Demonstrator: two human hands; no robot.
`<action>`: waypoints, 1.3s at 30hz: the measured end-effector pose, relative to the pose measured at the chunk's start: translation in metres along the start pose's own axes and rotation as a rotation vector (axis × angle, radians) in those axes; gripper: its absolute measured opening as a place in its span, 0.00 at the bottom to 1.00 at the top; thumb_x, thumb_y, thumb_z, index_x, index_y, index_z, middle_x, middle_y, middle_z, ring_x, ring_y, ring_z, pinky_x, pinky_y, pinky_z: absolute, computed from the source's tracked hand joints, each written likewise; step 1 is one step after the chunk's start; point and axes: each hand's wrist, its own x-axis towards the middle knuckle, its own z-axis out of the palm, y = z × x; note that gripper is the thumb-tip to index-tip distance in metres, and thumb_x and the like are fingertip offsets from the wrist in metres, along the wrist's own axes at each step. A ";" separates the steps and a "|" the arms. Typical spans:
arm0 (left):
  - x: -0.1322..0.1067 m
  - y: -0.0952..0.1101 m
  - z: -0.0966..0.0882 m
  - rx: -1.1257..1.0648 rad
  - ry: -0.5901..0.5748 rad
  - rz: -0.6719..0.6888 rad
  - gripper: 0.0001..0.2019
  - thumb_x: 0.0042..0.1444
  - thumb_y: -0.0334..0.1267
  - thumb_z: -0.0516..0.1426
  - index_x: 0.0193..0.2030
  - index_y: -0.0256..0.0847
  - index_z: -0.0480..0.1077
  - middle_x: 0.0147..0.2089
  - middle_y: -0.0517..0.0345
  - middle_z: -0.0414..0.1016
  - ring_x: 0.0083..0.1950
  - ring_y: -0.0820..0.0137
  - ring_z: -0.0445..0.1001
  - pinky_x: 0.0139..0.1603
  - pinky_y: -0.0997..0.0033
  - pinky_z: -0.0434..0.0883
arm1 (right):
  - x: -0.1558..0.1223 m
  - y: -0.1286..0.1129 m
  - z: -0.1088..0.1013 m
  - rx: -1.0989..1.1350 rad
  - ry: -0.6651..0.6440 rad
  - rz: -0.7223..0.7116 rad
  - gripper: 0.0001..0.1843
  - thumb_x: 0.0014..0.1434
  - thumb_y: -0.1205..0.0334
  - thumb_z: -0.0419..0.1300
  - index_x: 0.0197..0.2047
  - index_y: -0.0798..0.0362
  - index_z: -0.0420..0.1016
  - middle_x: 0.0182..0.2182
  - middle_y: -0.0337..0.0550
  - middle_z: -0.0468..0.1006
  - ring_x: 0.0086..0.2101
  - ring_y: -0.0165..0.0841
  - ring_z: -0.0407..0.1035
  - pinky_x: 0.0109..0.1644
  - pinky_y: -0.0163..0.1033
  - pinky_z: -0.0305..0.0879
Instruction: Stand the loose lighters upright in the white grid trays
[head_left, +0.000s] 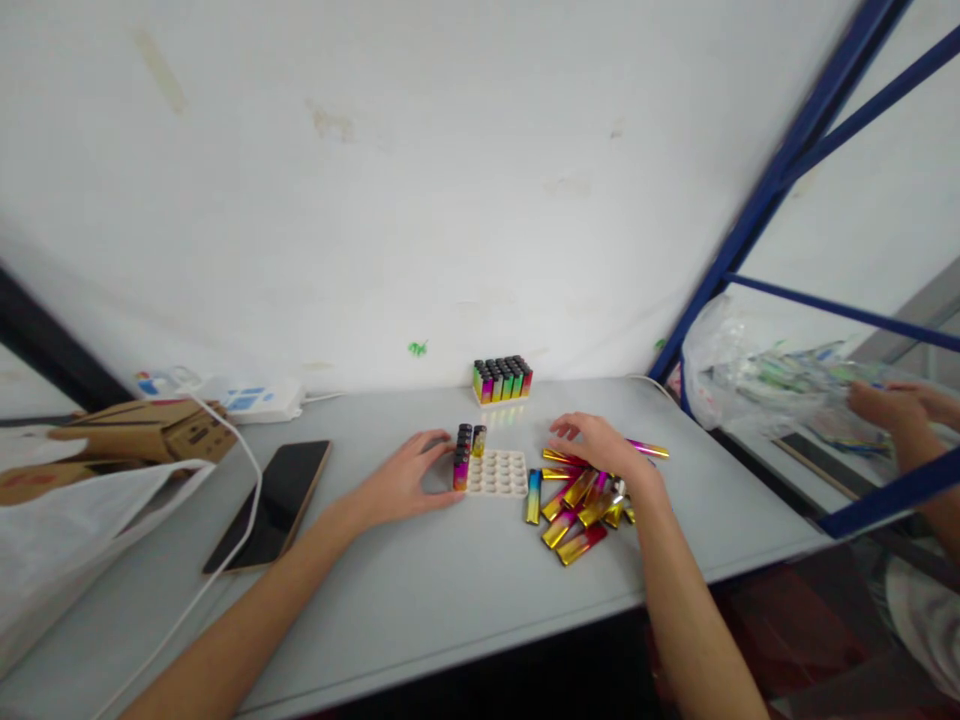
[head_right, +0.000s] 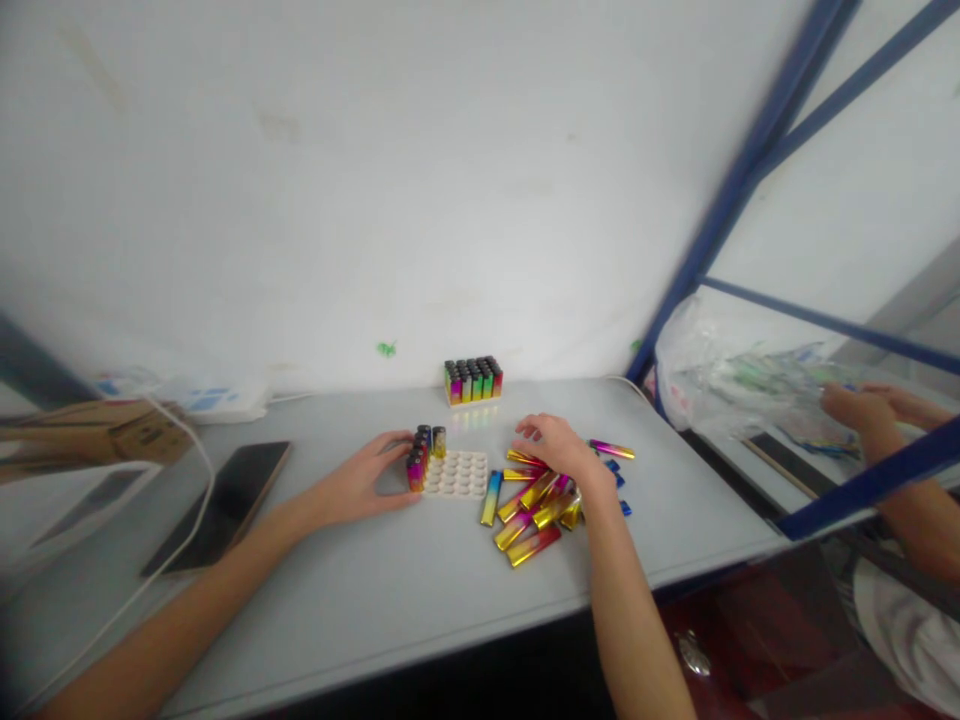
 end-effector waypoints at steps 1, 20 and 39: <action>0.000 0.000 0.000 0.000 -0.007 -0.002 0.34 0.60 0.62 0.66 0.65 0.41 0.74 0.69 0.39 0.72 0.69 0.46 0.73 0.73 0.46 0.71 | -0.002 0.007 -0.005 0.010 -0.030 0.015 0.13 0.65 0.55 0.70 0.50 0.53 0.85 0.45 0.50 0.85 0.44 0.41 0.79 0.52 0.43 0.71; -0.001 0.000 0.001 0.006 -0.014 -0.011 0.34 0.61 0.62 0.66 0.66 0.41 0.73 0.70 0.39 0.72 0.70 0.47 0.72 0.74 0.45 0.71 | 0.030 -0.053 0.001 0.556 0.202 -0.073 0.28 0.61 0.32 0.65 0.36 0.52 0.76 0.23 0.34 0.71 0.26 0.31 0.62 0.33 0.37 0.60; 0.000 0.004 -0.002 0.011 -0.026 -0.014 0.35 0.62 0.63 0.65 0.66 0.40 0.73 0.70 0.39 0.72 0.71 0.48 0.72 0.74 0.46 0.70 | 0.029 -0.086 0.057 1.001 0.132 -0.064 0.29 0.65 0.28 0.59 0.40 0.47 0.66 0.22 0.27 0.55 0.21 0.27 0.50 0.24 0.34 0.51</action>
